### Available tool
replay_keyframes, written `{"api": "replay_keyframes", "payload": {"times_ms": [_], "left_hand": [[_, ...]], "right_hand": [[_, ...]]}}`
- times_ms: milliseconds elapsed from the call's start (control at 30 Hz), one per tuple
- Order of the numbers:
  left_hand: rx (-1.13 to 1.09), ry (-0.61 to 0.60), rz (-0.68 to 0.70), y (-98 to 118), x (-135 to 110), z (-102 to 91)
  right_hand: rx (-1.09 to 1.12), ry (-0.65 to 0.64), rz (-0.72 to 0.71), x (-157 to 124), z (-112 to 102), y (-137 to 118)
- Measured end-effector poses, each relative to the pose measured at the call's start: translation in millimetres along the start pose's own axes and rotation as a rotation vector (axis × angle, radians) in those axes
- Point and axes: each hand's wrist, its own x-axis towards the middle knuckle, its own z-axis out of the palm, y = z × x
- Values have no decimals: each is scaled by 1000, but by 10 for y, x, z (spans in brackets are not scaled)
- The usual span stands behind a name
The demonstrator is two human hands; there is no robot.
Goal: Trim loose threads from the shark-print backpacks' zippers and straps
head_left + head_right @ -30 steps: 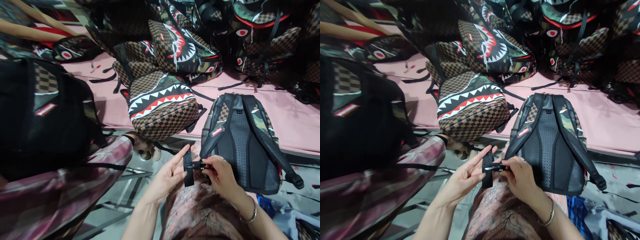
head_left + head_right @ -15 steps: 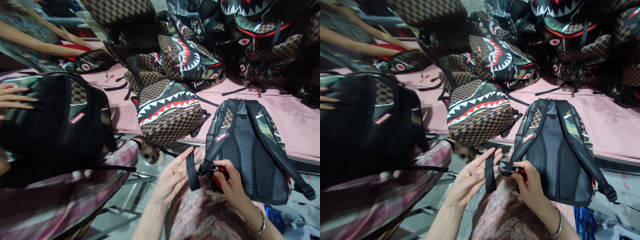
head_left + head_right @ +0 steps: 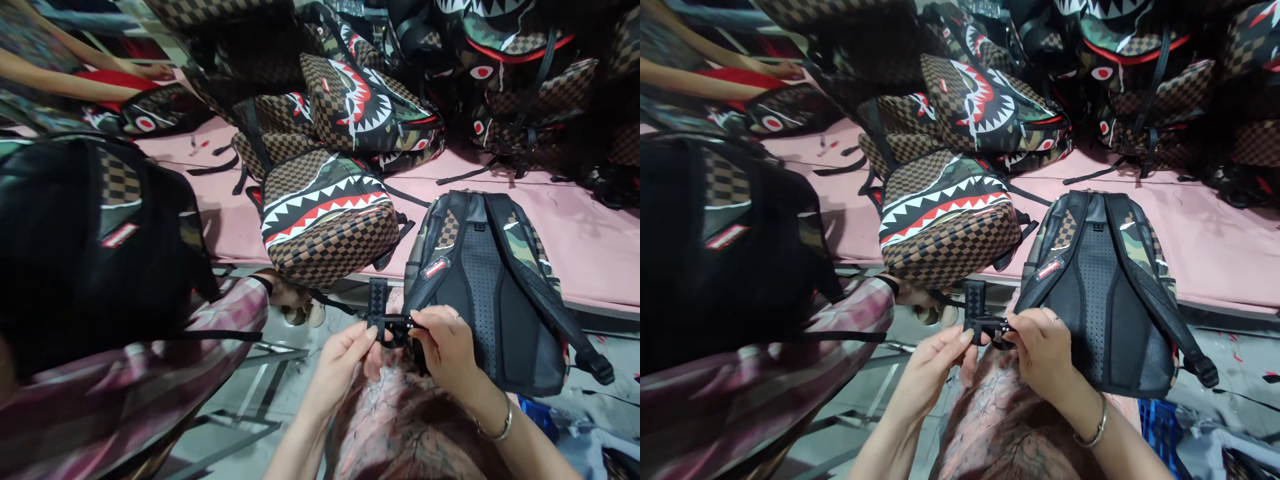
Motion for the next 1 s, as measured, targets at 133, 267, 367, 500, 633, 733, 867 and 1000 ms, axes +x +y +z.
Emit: {"api": "replay_keyframes", "payload": {"times_ms": [133,267,367,500,633,733,867,1000], "left_hand": [[86,-22,5,2,-17,-1],[115,-58,-12,-13,-26,-7],[147,-102,2,-25,-31,-9],[198,-128,39,-31,-29,-22],[256,-169,78,-34,-4,-51],[291,-225,107,-43,17,-93],[334,-337,145,-78,10,-207],[265,-506,196,-128,43,-377]], "right_hand": [[-109,-90,-64,44,-28,65],[-51,-152,-99,43,-66,128],[18,-176,-90,39,-68,136],[37,-216,-54,48,-60,111],[60,-235,-28,66,-84,94],[100,-235,-3,72,-114,91],[290,-228,80,63,-138,51],[501,-232,190,19,-173,-14]]}}
